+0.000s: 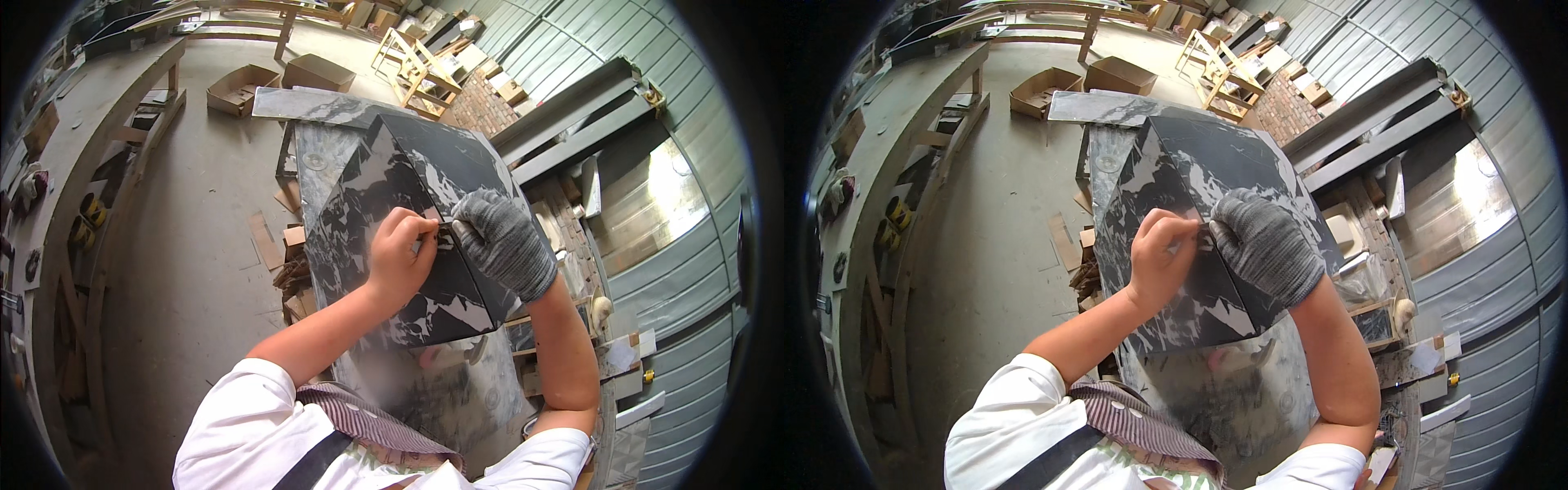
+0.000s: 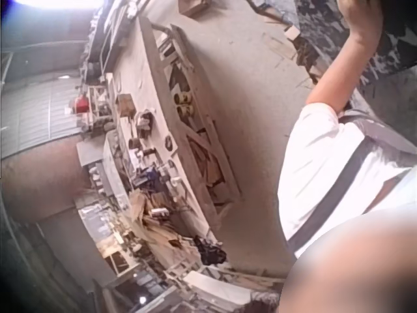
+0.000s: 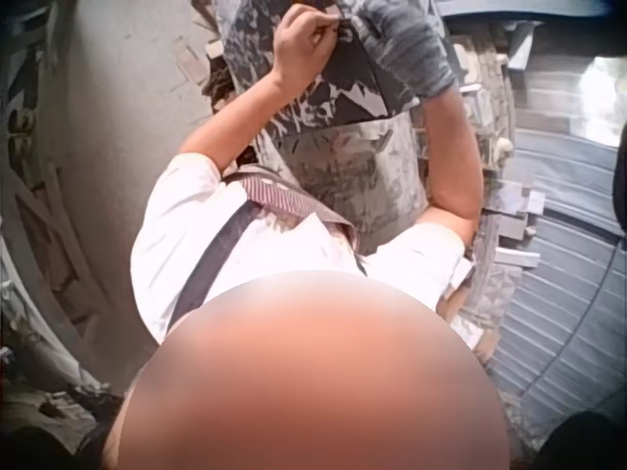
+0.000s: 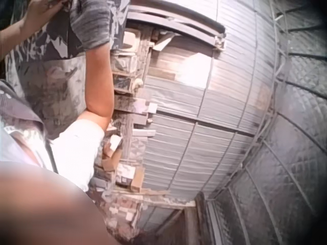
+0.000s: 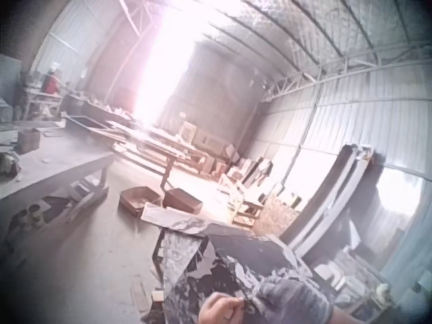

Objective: The person peels protective film from the edges and corners of a large black-and-white marble-patterned block. They rotate the block to access different sides and continue removing the film by hand.

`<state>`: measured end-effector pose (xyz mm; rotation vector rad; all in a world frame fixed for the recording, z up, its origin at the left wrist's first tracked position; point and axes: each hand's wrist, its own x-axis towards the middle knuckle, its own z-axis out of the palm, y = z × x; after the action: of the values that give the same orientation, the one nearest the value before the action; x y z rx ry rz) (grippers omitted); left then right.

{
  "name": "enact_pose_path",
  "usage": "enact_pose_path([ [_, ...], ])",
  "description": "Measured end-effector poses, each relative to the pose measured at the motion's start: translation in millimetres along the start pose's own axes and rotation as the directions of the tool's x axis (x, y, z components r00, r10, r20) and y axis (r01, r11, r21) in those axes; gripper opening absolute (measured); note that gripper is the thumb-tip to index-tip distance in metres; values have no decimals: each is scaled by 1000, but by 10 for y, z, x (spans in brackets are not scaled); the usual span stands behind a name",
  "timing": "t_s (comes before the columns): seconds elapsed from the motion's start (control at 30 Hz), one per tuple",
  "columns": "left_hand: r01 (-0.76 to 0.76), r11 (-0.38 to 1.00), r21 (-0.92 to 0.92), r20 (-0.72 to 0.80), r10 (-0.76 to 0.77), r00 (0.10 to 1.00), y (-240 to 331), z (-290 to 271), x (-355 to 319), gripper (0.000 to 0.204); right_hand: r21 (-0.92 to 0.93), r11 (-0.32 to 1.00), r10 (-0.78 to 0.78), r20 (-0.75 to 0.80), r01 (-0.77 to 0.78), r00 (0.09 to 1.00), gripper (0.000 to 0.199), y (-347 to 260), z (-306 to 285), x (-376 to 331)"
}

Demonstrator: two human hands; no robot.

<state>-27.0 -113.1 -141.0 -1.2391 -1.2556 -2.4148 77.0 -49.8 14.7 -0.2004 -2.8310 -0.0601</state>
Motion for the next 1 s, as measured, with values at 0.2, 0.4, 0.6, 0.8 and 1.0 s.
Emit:
enact_pose_path([
  [0.2, 6, 992, 128, -96, 6, 995, -562, -133, 493, 11, -87, 995, -59, -71, 53, 996, 6, 207, 326, 681],
  [0.4, 52, 991, 127, -147, -34, 989, -665, -116, 610, 10, -143, 986, -100, -70, 90, 992, 6, 352, 416, 935],
  [0.6, -40, 993, 112, -85, 50, 995, -356, -55, 282, 14, -56, 989, -140, -47, 137, 989, 10, 221, 212, 491],
  [0.8, -24, 996, 81, -21, 26, 999, -97, -18, -70, 20, -87, 991, -98, 25, 100, 995, 9, 3, 29, 95],
  [1.0, -21, 996, 82, -1, 21, 1000, 19, -18, -128, 24, -88, 993, -78, 39, 81, 996, 12, -99, 3, -58],
])
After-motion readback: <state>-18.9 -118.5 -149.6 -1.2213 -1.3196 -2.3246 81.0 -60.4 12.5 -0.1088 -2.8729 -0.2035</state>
